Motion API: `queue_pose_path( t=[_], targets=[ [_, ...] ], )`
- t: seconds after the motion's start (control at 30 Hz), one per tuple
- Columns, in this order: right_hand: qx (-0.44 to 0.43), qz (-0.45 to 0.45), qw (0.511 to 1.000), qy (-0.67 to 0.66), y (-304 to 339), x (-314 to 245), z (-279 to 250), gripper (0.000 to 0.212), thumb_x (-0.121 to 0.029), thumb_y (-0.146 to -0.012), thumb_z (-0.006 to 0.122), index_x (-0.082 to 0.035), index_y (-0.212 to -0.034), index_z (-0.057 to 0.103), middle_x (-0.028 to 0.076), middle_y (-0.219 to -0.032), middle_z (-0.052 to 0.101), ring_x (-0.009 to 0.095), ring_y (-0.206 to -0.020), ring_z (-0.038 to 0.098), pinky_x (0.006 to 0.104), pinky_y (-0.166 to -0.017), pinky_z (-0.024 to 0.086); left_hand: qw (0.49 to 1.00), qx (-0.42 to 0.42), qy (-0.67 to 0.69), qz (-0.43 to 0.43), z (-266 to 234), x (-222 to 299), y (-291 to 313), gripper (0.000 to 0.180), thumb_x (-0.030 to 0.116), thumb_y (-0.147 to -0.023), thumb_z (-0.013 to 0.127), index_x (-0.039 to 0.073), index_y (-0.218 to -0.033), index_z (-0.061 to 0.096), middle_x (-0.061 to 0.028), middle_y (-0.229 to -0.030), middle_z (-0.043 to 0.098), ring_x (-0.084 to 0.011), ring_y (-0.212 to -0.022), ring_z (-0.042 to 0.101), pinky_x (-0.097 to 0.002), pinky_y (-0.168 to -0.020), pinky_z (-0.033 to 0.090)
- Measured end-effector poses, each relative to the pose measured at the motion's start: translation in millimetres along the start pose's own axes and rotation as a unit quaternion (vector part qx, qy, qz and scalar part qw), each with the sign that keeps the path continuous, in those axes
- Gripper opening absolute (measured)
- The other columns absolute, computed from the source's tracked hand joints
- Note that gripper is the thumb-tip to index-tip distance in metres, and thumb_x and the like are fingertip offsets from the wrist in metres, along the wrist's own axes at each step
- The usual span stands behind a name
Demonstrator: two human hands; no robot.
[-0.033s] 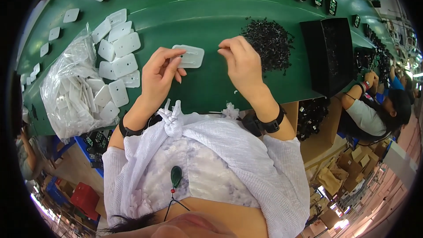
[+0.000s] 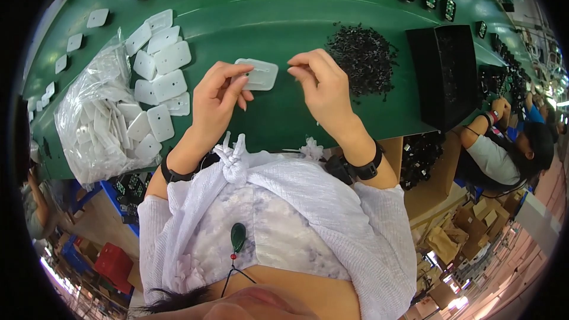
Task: Assembling small plastic housings and electronic components on a factory production line.
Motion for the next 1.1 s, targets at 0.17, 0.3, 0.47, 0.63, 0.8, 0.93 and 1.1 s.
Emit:
queue_pose_path(
  t=[0.17,0.3,0.47,0.63,0.8,0.93,1.1],
  targets=[
    [-0.062,0.106,0.927,-0.355,-1.6,-24.0,19.0,0.007,0.002,-0.09,0.06,0.002,-0.097,0.058,0.004,-0.092,0.059,0.011,-0.079,0.059,0.0219,-0.068,0.046,0.997,0.005,-0.06,0.055,6.3,17.9,2.8,0.024,-0.008,-0.084,0.059,0.004,-0.104,0.065,-0.0075,-0.087,0.056,-0.0137,-0.062,0.061,-0.0253,-0.05,0.048],
    [-0.072,0.081,0.919,-0.38,-0.1,-26.4,26.4,0.018,0.002,-0.091,0.06,0.001,-0.107,0.052,0.005,-0.092,0.059,0.01,-0.079,0.059,0.0201,-0.069,0.047,0.984,0.017,-0.137,0.116,5.2,15.4,4.8,0.019,-0.009,-0.083,0.06,0.003,-0.098,0.064,-0.0077,-0.087,0.056,-0.0143,-0.062,0.061,-0.0257,-0.05,0.048],
    [-0.072,0.053,0.942,-0.324,-2.7,-26.5,24.2,0.014,-0.001,-0.088,0.064,0.001,-0.1,0.058,0.004,-0.092,0.059,0.01,-0.077,0.058,0.0213,-0.068,0.046,0.989,0.035,-0.105,0.101,1.3,12.3,9.0,0.016,-0.011,-0.082,0.059,-0.001,-0.094,0.063,-0.0083,-0.087,0.056,-0.0137,-0.061,0.062,-0.0247,-0.049,0.049],
    [-0.093,0.05,0.969,-0.224,-6.2,-33.2,18.1,0.012,-0.004,-0.085,0.068,0.001,-0.094,0.063,0.003,-0.089,0.06,0.009,-0.076,0.056,0.022,-0.068,0.045,0.99,0.057,-0.07,0.109,-0.1,7.4,10.1,0.017,-0.012,-0.082,0.06,-0.001,-0.094,0.063,-0.0091,-0.088,0.056,-0.014,-0.062,0.063,-0.0235,-0.05,0.05],
    [-0.102,0.09,0.954,-0.267,-5.9,-28.6,22.9,0.012,-0.005,-0.085,0.068,0.0,-0.095,0.063,0.003,-0.087,0.06,0.008,-0.076,0.055,0.0211,-0.065,0.044,0.98,0.027,-0.129,0.146,-4.0,5.3,8.3,0.013,-0.009,-0.087,0.058,-0.003,-0.098,0.062,-0.0122,-0.094,0.055,-0.0164,-0.069,0.064,-0.0236,-0.054,0.053],
    [-0.124,0.092,0.954,-0.256,-8.1,-26.0,24.2,0.011,-0.004,-0.085,0.068,-0.001,-0.094,0.062,0.002,-0.087,0.059,0.008,-0.075,0.055,0.0207,-0.064,0.043,0.989,0.001,-0.095,0.118,-4.0,-1.4,8.7,0.023,-0.009,-0.088,0.057,-0.003,-0.11,0.057,-0.0111,-0.094,0.056,-0.0174,-0.074,0.065,-0.0249,-0.058,0.055],
    [-0.069,0.024,0.981,-0.178,-12.4,-27.0,25.9,0.008,-0.002,-0.084,0.068,-0.001,-0.089,0.062,0.001,-0.083,0.056,0.005,-0.065,0.047,0.0189,-0.054,0.035,0.984,0.058,0.157,-0.067,1.4,-0.2,3.2,0.024,-0.008,-0.089,0.056,-0.003,-0.112,0.053,-0.0089,-0.091,0.057,-0.0167,-0.077,0.066,-0.0261,-0.066,0.057]
  ],
)
Point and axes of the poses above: each hand's wrist, its own y-axis away from the middle knuckle, its own z-axis out of the palm, x = y × z, the point moved 2 cm from there along -y, towards the middle knuckle
